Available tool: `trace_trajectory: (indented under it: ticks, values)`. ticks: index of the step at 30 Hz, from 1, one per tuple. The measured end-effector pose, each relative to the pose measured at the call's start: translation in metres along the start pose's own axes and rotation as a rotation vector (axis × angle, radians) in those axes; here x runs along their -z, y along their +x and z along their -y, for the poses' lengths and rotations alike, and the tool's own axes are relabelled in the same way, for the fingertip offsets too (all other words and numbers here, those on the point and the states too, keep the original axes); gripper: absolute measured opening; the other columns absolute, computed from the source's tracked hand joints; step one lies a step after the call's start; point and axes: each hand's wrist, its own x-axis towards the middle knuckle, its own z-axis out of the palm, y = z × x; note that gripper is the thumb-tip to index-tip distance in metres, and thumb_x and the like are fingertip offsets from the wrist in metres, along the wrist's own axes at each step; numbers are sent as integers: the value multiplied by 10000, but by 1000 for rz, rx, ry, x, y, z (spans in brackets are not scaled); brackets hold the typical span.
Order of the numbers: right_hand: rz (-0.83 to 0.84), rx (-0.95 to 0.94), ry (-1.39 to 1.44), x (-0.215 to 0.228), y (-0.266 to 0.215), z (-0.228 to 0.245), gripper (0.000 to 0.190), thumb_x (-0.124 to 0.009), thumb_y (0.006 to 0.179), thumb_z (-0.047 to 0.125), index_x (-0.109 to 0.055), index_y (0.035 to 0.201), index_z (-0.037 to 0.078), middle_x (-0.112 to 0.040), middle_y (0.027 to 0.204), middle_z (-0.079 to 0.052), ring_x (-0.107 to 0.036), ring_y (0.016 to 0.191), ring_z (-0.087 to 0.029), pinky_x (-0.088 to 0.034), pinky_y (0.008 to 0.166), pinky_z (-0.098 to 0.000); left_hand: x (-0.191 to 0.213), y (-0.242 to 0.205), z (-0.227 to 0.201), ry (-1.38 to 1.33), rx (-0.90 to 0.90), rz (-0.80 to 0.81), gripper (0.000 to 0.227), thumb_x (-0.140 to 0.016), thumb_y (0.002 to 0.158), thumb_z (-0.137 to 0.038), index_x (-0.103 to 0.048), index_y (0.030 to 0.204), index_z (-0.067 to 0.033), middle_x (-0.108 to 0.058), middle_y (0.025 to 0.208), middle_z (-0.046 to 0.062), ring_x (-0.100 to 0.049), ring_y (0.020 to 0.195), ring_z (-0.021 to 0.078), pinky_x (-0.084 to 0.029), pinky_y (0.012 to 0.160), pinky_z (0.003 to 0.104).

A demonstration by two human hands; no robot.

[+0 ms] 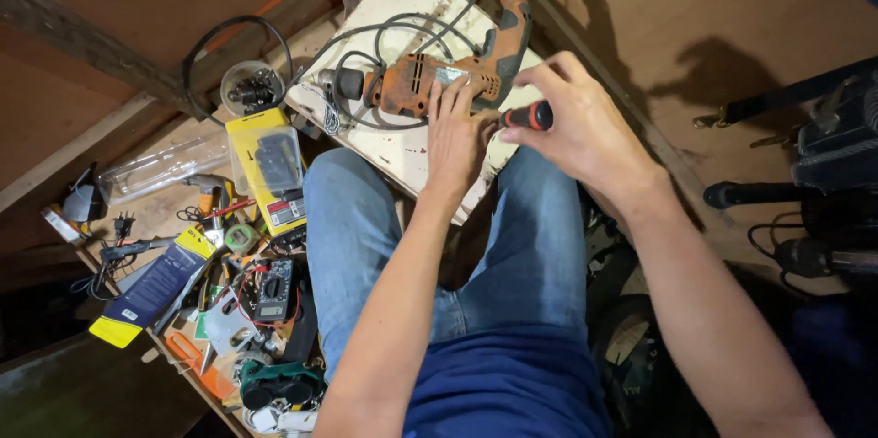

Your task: The person uses a screwdriver to unscrew the casing of an electric drill resting on their lap. They remove the screws and set them aside, then use a multimeter to test the drill's internal components before reassembling the casing.

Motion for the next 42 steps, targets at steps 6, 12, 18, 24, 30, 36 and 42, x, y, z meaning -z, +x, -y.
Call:
trace_trajectory:
  ticks: [6, 12, 18, 24, 30, 36, 42]
  values:
    - [-55, -310, -113, -10, -6, -12, 626, -792, 1027, 578, -648, 1320, 44, -710, 854, -177, -762, 826, -484, -615, 702, -588, -15, 4, -1, 82, 69, -29, 168, -832, 905, -351, -782, 940, -194, -608, 1371, -30, -419, 1507, 271, -187, 1356, 550]
    - [-50, 134, -254, -9, 0, -17, 197, -766, 902, 25, -674, 991, 174, -670, 1004, -47, -698, 941, -398, -583, 783, -437, 19, 5, -21, 31, 70, 61, 428, -876, 888, -363, -726, 1269, -239, -550, 1453, 38, -374, 1540, 333, -143, 1349, 614]
    - [74, 31, -62, 7, 12, 18, 496, -885, 943, 279, -656, 1329, 69, -519, 1358, -185, -773, 932, -286, -567, 863, -479, 24, 4, -11, 40, -89, -127, 340, -523, 1090, -192, -676, 812, -70, -668, 1386, 79, -548, 1382, 367, -328, 1252, 603]
    - [-154, -81, -433, -11, 10, 5, 639, -773, 1139, 602, -543, 908, 53, -671, 704, -205, -658, 642, -512, -476, 505, -578, 24, 10, -16, 83, -35, -134, 243, -780, 940, -186, -739, 1167, -111, -667, 1240, 137, -567, 1309, 399, -360, 1197, 621]
    - [55, 195, -157, 13, 13, 8, 417, -521, 795, -198, -731, 1022, 81, -620, 996, -126, -641, 916, -408, -450, 962, -494, 33, 10, -10, 6, -62, 90, 201, -730, 982, -169, -842, 1140, -223, -577, 1525, 158, -374, 1522, 453, -192, 1299, 650]
    - [150, -325, -174, 20, 22, 33, 832, -823, 975, 608, -596, 1468, -23, -640, 1295, -342, -721, 1032, -466, -595, 875, -601, 31, 15, -10, -180, -16, -59, 213, -644, 1007, -292, -815, 945, -181, -635, 1464, 8, -419, 1499, 390, -305, 1234, 652]
    - [45, -62, -193, 19, 15, 13, 286, -800, 1072, 159, -622, 935, -16, -722, 893, -226, -672, 726, -432, -492, 632, -534, 38, 19, -14, 48, -82, -19, 437, -978, 746, -197, -708, 1083, -128, -635, 1372, 75, -493, 1422, 369, -301, 1259, 605]
